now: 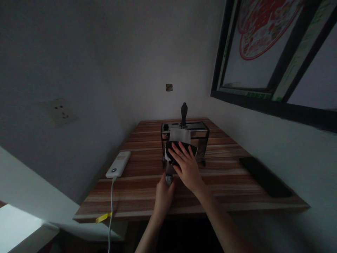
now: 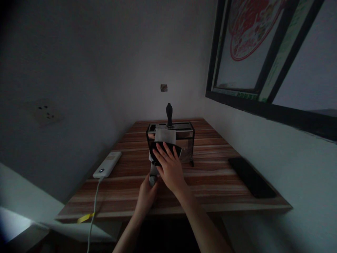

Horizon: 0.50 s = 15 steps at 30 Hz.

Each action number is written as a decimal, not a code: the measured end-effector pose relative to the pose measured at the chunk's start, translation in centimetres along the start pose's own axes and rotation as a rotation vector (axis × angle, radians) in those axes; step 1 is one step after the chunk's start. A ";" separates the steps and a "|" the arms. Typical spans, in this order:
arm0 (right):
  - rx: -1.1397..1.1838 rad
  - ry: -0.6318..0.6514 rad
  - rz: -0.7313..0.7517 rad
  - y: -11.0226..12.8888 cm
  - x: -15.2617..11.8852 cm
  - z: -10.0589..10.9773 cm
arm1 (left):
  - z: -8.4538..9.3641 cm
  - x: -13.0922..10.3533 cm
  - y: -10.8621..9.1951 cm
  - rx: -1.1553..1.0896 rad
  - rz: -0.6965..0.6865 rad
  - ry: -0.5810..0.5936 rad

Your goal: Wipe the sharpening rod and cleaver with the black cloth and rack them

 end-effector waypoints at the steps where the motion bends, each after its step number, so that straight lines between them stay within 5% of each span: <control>1: -0.009 -0.003 0.008 -0.3 0.4 0.1 | 0.0 0.0 0.0 0.014 0.002 -0.008; 15: -0.168 -0.045 0.054 -3.4 5.2 1.4 | 0.0 -0.1 0.3 0.048 0.016 -0.017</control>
Point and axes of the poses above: each hand's wrist, its own x-axis towards the middle knuckle, its own z-axis out of the back of the hand, y = z × x, the point moved 2 cm from there along x, towards the middle knuckle, and after that the axes turned 6 degrees about z, right-handed, at the moved point
